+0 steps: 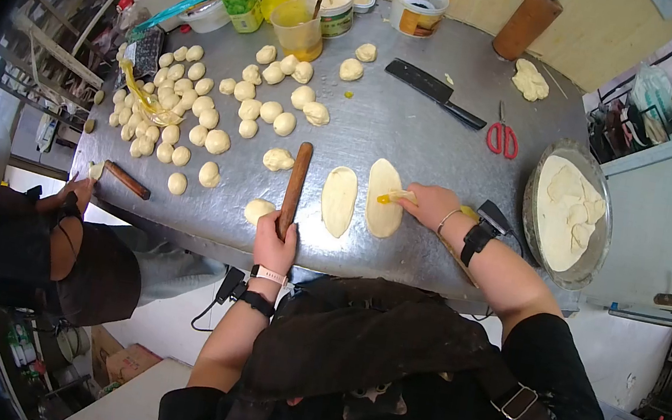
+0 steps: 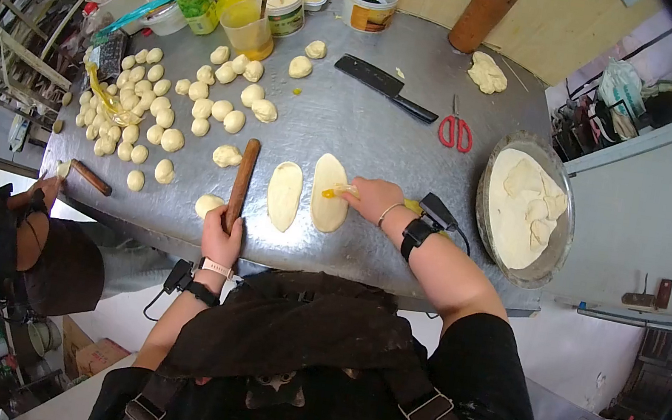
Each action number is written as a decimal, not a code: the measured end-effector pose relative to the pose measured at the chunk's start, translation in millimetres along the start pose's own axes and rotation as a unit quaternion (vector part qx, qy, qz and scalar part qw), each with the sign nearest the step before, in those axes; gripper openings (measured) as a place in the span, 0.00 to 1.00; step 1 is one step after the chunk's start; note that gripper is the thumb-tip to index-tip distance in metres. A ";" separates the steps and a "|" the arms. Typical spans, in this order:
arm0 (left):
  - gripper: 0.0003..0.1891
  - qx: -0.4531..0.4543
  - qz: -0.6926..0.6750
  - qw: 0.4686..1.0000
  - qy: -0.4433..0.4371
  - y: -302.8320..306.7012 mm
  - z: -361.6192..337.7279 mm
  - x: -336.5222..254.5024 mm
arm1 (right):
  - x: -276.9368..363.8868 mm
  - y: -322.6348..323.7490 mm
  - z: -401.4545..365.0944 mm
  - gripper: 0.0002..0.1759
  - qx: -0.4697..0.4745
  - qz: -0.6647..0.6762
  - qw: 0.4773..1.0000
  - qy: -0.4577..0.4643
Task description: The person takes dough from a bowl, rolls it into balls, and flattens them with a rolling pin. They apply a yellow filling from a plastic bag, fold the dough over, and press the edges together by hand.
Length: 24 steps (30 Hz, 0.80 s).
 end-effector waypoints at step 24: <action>0.22 -0.022 0.050 0.998 -0.012 4.8 -0.7 -7.9 | 89.1 -28.1 53.3 0.19 0.008 -0.049 0.995 0.090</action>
Point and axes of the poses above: each hand's wrist, its own z-axis towards the middle knuckle, its own y-axis out of the back of the hand, x = y × z, the point moved 10 cm from there along z, towards the middle knuckle, and after that the axes turned 13 degrees about z, right-handed, at the moved point
